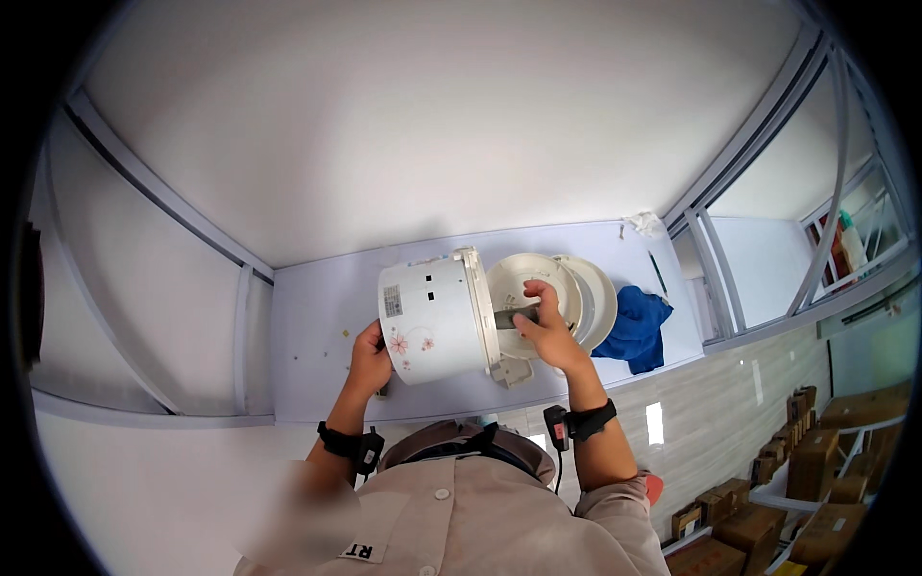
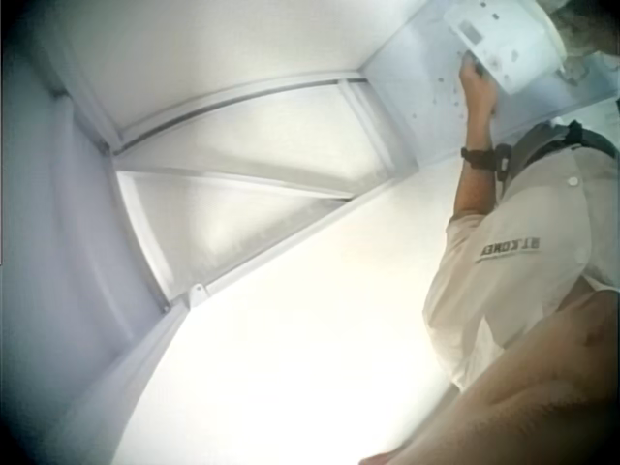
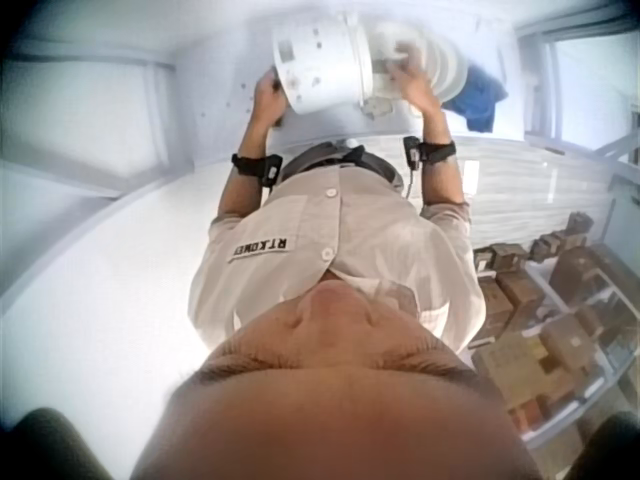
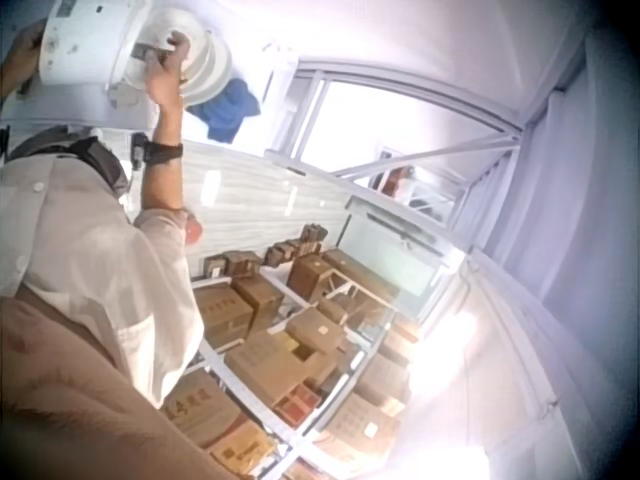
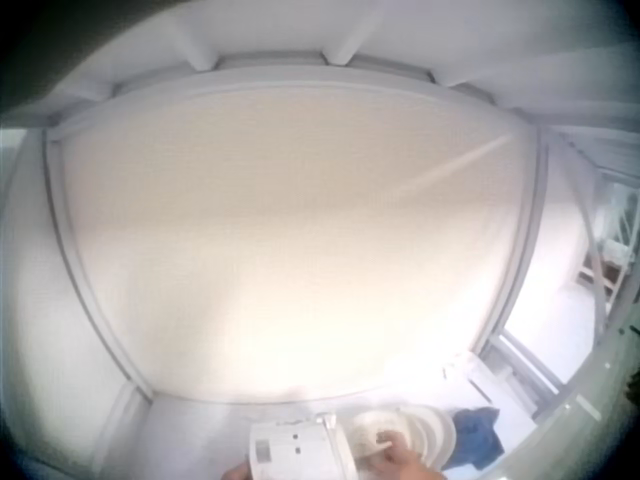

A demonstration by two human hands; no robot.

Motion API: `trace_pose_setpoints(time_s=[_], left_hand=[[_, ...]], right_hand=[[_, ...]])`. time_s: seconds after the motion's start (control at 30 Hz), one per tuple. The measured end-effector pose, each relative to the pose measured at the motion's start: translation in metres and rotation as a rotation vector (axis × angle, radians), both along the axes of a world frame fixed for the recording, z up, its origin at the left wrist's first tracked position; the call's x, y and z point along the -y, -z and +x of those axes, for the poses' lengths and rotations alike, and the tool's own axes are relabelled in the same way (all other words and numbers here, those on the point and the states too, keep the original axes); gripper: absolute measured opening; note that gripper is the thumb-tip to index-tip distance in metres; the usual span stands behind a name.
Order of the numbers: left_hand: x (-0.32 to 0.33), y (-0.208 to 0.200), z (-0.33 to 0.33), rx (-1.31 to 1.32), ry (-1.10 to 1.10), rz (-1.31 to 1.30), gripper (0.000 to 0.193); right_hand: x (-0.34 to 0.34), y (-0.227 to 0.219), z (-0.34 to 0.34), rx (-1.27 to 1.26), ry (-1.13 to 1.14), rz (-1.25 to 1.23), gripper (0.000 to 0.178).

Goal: The person disassembles a white cylindrical appliance, removes screws, and manipulates internal components and wiring. They repeatedly open and close the unit, adjust parts inside, and reassemble it using a screwdriver.

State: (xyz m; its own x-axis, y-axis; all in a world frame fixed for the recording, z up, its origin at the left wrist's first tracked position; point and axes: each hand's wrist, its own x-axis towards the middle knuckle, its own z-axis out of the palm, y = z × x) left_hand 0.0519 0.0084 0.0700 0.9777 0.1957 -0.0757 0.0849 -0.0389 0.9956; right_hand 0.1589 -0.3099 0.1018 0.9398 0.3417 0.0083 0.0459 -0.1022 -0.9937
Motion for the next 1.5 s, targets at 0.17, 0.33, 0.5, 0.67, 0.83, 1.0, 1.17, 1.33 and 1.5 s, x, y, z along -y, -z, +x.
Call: trace_pose_setpoints(time_s=[0.17, 0.33, 0.5, 0.67, 0.83, 1.0, 1.17, 1.33, 1.5], left_hand=[[-0.002, 0.003, 0.0, -0.002, 0.009, -0.004, 0.032], [0.001, 0.002, 0.002, 0.044, -0.009, -0.014, 0.029], [-0.001, 0.004, 0.001, 0.035, 0.009, -0.027, 0.031], [-0.004, 0.011, -0.002, 0.047, 0.008, -0.074, 0.034], [-0.001, 0.008, 0.001, 0.025, 0.024, -0.068, 0.034], [-0.004, 0.012, -0.001, 0.026, 0.014, -0.073, 0.033], [0.0, 0.008, 0.002, 0.009, 0.011, -0.063, 0.032], [-0.002, 0.006, -0.001, 0.042, -0.003, -0.027, 0.03], [-0.002, 0.007, 0.0, 0.062, -0.003, -0.026, 0.03]], right_hand=[[0.006, -0.011, 0.01, -0.211, -0.084, -0.147, 0.043], [-0.002, -0.006, 0.007, -0.086, -0.014, -0.018, 0.035], [0.002, 0.004, 0.007, -0.085, -0.028, 0.068, 0.041], [-0.002, -0.019, 0.008, -0.281, -0.097, -0.212, 0.045], [0.0, 0.009, 0.003, 0.131, -0.009, 0.096, 0.038], [-0.002, -0.033, 0.005, -0.28, -0.064, -0.196, 0.047], [0.003, 0.002, 0.002, 0.222, -0.016, -0.059, 0.038], [-0.004, -0.024, 0.001, -0.013, -0.035, -0.081, 0.036], [-0.002, -0.02, 0.007, -0.198, -0.032, -0.126, 0.03]])
